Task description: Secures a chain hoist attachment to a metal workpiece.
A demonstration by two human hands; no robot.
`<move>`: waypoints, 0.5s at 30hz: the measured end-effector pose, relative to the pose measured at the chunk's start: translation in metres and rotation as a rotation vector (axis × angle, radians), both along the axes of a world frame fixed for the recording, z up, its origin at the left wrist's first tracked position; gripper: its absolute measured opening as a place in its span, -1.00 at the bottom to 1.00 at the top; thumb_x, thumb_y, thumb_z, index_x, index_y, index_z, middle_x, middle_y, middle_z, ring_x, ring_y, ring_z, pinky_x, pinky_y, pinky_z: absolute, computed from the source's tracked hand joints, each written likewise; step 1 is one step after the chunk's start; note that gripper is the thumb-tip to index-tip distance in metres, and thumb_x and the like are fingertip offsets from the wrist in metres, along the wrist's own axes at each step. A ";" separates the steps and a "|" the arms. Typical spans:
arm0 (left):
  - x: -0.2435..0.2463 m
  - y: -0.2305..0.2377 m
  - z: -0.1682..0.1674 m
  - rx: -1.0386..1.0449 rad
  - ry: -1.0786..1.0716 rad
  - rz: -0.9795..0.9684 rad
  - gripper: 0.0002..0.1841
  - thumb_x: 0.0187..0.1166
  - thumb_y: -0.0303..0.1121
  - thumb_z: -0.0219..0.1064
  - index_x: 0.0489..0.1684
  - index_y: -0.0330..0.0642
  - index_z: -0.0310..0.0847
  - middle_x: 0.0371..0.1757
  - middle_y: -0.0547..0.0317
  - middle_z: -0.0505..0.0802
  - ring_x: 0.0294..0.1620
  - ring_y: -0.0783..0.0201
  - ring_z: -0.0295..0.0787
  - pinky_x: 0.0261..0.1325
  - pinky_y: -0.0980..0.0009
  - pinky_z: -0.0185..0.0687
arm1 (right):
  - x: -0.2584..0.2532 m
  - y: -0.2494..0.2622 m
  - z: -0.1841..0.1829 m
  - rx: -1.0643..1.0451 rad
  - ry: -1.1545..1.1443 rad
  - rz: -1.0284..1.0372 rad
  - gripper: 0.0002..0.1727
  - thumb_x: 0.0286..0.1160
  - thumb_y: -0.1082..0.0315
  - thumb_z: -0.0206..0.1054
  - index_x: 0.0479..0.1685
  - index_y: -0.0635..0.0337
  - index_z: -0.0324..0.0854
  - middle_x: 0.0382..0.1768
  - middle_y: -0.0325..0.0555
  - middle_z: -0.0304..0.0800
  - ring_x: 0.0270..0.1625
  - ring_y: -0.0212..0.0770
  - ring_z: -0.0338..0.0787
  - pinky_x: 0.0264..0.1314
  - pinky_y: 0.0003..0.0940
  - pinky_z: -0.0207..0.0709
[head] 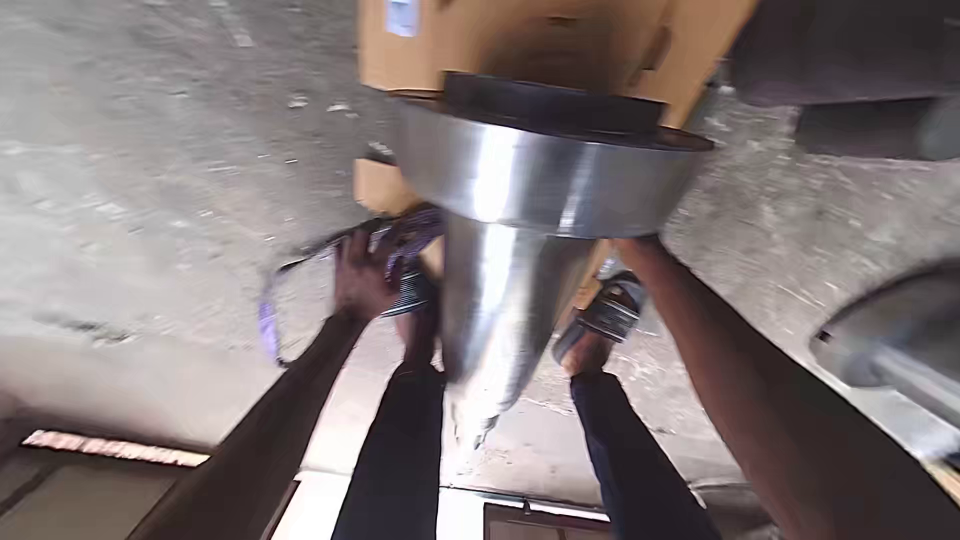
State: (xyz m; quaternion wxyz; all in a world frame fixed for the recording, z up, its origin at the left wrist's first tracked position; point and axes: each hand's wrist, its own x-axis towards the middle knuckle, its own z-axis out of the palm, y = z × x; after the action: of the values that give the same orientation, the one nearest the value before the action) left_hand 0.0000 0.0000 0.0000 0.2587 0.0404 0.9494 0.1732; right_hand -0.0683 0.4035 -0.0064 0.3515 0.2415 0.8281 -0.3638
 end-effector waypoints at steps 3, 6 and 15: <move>0.064 -0.057 0.007 -0.198 -0.001 0.385 -0.51 0.58 -0.25 0.23 0.54 0.00 0.56 0.49 -0.13 0.65 0.47 -0.20 0.57 0.38 -0.24 0.46 | 0.010 -0.004 0.003 -0.051 0.064 -0.102 -0.53 0.54 0.55 0.26 0.43 0.52 0.37 0.26 0.07 0.56 0.29 -0.48 0.52 0.38 -0.58 0.39; 0.125 -0.120 0.011 -0.416 -0.145 0.807 -0.46 0.59 -0.26 0.29 0.61 -0.02 0.44 0.59 -0.24 0.54 0.52 -0.29 0.54 0.40 -0.34 0.49 | 0.002 -0.001 0.002 -0.114 0.185 -0.357 -0.49 0.65 0.44 0.19 0.56 0.35 0.30 0.31 -0.09 0.54 0.27 -0.49 0.57 0.33 -0.49 0.52; 0.215 -0.226 -0.023 -0.439 -0.671 0.854 -0.49 0.49 -0.06 0.51 0.33 -0.16 0.66 0.34 -0.39 0.70 0.41 -0.39 0.61 0.27 -0.49 0.48 | 0.020 0.112 0.005 0.093 0.162 -0.283 -0.54 0.73 0.60 0.09 0.57 0.55 0.31 0.45 0.27 0.56 0.40 -0.11 0.66 0.45 -0.33 0.50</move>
State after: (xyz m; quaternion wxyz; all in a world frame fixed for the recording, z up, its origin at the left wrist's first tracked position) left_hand 0.2155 -0.2262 -0.0226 0.4549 -0.4576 0.7613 0.0649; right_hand -0.0487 0.5152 -0.0010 0.2175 0.3416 0.8273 -0.3892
